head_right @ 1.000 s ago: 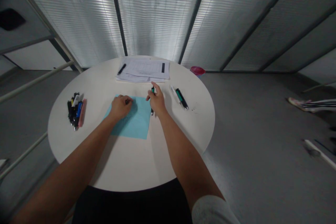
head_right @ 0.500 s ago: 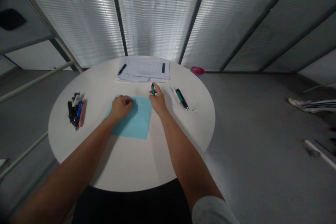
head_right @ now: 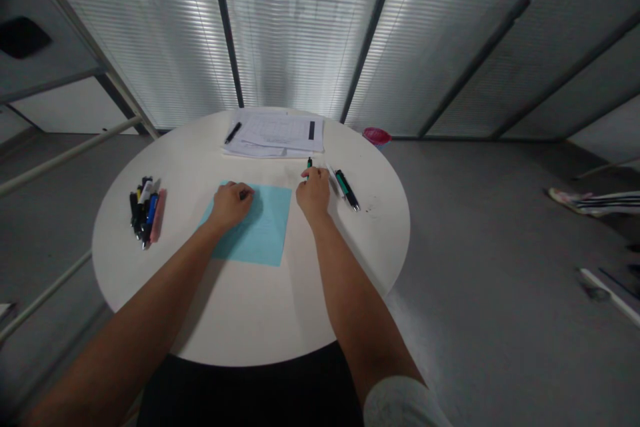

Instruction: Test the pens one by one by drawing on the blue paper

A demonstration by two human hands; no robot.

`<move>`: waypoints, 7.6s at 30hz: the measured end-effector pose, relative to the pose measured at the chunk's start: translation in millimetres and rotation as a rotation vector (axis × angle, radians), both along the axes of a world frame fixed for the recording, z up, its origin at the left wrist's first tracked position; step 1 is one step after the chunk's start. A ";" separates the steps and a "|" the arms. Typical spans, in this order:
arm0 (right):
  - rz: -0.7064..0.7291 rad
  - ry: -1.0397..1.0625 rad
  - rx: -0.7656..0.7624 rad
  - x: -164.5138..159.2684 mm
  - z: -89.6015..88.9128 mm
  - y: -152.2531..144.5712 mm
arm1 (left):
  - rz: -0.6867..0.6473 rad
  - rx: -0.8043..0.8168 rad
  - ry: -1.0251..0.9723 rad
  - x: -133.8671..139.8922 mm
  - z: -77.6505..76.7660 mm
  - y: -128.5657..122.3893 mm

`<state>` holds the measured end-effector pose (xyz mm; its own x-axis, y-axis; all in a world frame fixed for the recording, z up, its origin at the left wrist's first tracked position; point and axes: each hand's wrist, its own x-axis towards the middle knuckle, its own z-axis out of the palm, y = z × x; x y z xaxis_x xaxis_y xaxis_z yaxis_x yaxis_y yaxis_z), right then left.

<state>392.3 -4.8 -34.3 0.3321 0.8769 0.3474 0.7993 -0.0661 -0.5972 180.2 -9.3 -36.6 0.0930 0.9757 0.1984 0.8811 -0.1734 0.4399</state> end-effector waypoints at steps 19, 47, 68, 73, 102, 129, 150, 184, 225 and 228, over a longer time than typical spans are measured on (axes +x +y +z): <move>-0.218 -0.243 -0.117 9.9 0.9 -6.8 | -0.011 0.015 0.003 -1.0 -0.9 0.1; -0.265 -0.138 -0.051 21.9 3.0 -7.0 | -0.002 -0.034 0.008 0.0 2.6 -1.5; 0.516 -0.061 -0.094 -12.7 -1.6 -7.1 | 0.001 -0.025 -0.003 0.4 7.2 -3.4; 0.537 0.007 0.013 -14.1 1.6 -9.3 | -0.001 -0.010 0.005 0.1 5.3 -3.4; 0.591 -0.019 -0.050 -16.7 -4.0 -5.4 | 0.659 0.135 -0.004 -60.5 31.9 -0.8; 0.620 0.006 -0.008 -14.8 -10.2 -1.3 | 0.853 0.108 -0.102 -99.1 18.8 15.8; 0.616 0.001 -0.041 -16.7 -5.6 -4.1 | 0.875 0.088 -0.093 -104.3 18.7 18.6; 0.840 0.499 -0.227 -53.6 1.4 -23.1 | -0.148 0.279 -0.333 6.9 25.7 -26.4; 0.521 0.935 -0.031 -15.4 2.1 -0.4 | 0.052 -0.078 -1.437 -9.3 14.4 8.8; 0.502 0.940 -0.028 -15.7 1.7 0.3 | 0.051 -0.097 -1.434 -8.8 14.2 8.7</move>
